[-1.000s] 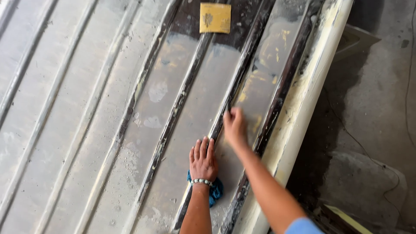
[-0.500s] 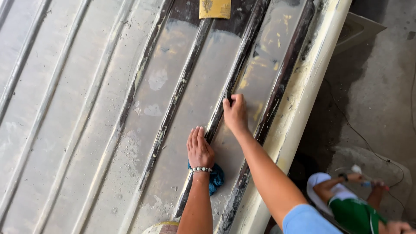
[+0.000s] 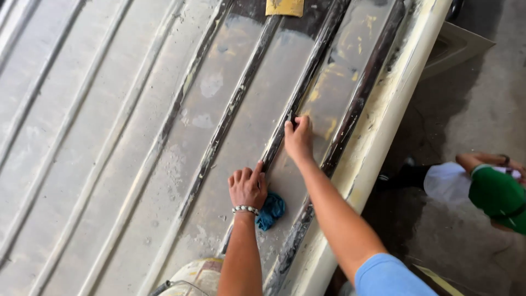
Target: The person cleans a corrugated metal surface using a blue cloth and a black scraper. They wipe the surface, scrape off residue, and occasionally dip the cloth into a bucket of liquid. The camera angle is unstable and frequently moves away from the work area.
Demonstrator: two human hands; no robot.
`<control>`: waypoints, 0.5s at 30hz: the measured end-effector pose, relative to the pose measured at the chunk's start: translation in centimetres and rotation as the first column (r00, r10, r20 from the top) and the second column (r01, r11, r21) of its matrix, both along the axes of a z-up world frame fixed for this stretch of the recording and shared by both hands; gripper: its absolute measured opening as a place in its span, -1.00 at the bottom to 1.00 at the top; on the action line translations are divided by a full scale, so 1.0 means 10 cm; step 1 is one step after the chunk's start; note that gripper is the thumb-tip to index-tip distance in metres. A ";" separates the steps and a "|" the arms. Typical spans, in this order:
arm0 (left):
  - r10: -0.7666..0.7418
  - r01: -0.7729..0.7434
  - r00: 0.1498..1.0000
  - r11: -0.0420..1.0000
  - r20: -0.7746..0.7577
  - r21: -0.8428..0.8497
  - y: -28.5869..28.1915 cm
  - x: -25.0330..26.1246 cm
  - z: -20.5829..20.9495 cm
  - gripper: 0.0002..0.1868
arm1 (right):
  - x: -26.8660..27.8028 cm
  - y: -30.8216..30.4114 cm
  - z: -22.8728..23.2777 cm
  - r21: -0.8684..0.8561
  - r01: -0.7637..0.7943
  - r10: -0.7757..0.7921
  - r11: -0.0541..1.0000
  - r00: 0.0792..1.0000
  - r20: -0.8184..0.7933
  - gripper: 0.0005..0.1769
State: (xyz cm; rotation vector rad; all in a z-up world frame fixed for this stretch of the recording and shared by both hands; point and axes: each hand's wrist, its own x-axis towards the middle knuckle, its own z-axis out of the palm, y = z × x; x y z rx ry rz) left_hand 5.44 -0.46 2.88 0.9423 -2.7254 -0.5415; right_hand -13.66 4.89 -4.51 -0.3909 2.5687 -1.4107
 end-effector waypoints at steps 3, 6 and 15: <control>0.009 -0.008 1.000 0.998 -0.009 0.062 -0.01 -0.01 -0.05 -0.53 | 0.60 0.11 0.22 0.052 -0.058 0.056 0.997 0.998 0.038 -0.67; 0.168 -0.171 0.984 0.984 -0.049 -0.045 0.02 0.04 -0.36 -0.44 | 1.13 0.28 0.22 -0.012 -0.138 0.138 0.990 0.990 -0.001 -0.66; 0.165 -0.165 0.986 0.986 -0.004 -0.025 -0.03 0.06 -0.42 -0.44 | 0.37 0.00 0.19 0.102 -0.015 0.028 0.995 0.992 -0.125 -0.70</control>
